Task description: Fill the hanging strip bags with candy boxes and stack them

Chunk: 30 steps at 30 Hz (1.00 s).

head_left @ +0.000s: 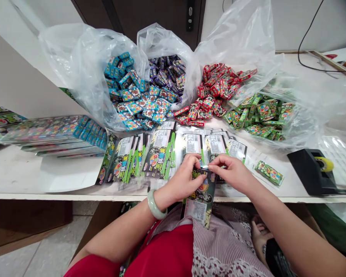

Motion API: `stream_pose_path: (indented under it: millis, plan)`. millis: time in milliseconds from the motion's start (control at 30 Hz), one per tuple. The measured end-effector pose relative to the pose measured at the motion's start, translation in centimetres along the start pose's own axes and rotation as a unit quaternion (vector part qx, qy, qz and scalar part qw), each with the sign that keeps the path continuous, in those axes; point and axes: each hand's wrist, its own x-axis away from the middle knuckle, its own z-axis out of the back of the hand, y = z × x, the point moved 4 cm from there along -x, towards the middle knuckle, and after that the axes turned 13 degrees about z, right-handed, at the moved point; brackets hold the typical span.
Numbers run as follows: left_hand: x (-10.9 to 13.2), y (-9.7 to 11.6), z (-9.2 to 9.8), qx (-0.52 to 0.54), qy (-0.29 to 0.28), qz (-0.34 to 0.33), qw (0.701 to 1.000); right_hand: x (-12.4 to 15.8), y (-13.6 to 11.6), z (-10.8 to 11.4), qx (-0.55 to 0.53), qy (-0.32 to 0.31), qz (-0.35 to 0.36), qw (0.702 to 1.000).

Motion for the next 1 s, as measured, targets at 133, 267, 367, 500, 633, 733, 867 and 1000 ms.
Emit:
stream_pose_path:
  millis: [133, 267, 367, 500, 633, 733, 867, 1000]
  plan:
    - [-0.1, 0.2, 0.5, -0.027, -0.004, -0.005, 1.0, 0.8, -0.5, 0.3, 0.052, -0.016, 0.094, 0.994]
    - [0.0, 0.4, 1.8, -0.08, -0.011, -0.013, 0.997, 1.2, -1.3, 0.0, 0.149, 0.003, 0.185, 0.971]
    - [0.1, 0.4, 2.9, -0.115, -0.01, -0.013, 0.993, 0.9, -1.6, -0.6, 0.206, -0.017, 0.195, 0.959]
    - [0.2, 0.2, 3.6, -0.117, -0.011, -0.009, 0.993, 0.3, -2.1, -0.9, 0.275, -0.043, 0.184, 0.943]
    - [0.3, 0.1, 3.5, -0.089, -0.014, -0.013, 0.996, -0.5, -3.4, -1.1, 0.328, -0.087, 0.226, 0.913]
    - [0.3, -0.2, 3.6, -0.073, -0.012, -0.006, 0.997, -0.9, -3.7, -1.4, 0.346, -0.129, 0.254, 0.894]
    - [0.2, -0.9, 3.7, -0.066, -0.009, 0.014, 0.998, -1.1, -3.0, -1.6, 0.263, -0.119, 0.259, 0.922]
    - [0.2, -1.2, 3.2, -0.01, -0.021, 0.036, 0.999, -1.2, -2.6, -1.7, 0.202, -0.095, 0.197, 0.955]
